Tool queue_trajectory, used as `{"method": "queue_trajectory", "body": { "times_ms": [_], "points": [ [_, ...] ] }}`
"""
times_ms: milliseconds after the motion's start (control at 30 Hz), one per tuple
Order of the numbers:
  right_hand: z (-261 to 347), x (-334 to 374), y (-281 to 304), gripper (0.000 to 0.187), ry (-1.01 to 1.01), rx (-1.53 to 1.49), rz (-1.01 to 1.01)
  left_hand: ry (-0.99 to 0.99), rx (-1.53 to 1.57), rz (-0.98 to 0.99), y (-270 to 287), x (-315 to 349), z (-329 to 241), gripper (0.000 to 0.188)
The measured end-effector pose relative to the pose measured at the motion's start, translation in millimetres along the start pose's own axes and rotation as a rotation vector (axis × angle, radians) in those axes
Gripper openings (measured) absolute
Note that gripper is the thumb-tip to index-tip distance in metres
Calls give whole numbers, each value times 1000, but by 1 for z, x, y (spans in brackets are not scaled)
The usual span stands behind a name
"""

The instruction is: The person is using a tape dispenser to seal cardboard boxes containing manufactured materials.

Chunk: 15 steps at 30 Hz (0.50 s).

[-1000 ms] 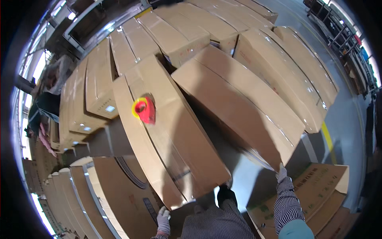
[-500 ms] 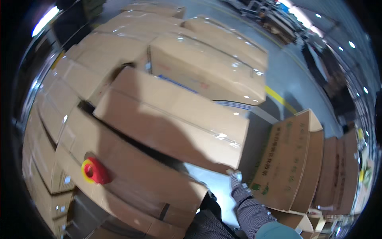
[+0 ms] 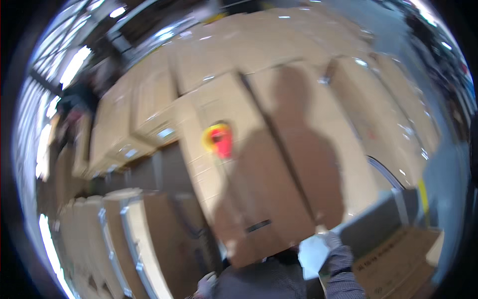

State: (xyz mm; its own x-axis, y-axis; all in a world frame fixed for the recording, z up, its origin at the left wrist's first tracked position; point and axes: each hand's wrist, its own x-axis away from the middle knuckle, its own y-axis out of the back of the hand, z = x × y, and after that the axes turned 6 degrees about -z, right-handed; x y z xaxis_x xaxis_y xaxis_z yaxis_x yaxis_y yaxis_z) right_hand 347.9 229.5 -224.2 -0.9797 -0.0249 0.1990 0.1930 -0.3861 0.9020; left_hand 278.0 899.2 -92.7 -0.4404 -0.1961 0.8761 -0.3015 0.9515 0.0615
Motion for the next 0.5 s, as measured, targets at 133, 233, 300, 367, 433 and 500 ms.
{"method": "queue_trajectory", "body": {
  "times_ms": [133, 233, 300, 367, 433, 500],
  "points": [
    [54, -77, 63, 42, -323, -310, -356, -461, -805, -162, 53, 10, 132, 33],
    [131, -146, 103, 46, -374, -771, -214, 47, 14, -241, -15, 54, 138, 40],
    [216, -194, 139, 52, -69, -575, -176, 8, 40, -265, -19, 90, 126, 42],
    [256, -259, 152, 61, 219, -263, -248, -8, 104, -191, -6, 122, 87, 44],
    [267, -354, 147, 76, 436, 208, -315, -35, 203, -221, 31, 144, 76, 44],
    [305, -429, 171, 71, 375, 828, -112, -95, 282, -287, 69, 154, 97, 42]
  ]
}}
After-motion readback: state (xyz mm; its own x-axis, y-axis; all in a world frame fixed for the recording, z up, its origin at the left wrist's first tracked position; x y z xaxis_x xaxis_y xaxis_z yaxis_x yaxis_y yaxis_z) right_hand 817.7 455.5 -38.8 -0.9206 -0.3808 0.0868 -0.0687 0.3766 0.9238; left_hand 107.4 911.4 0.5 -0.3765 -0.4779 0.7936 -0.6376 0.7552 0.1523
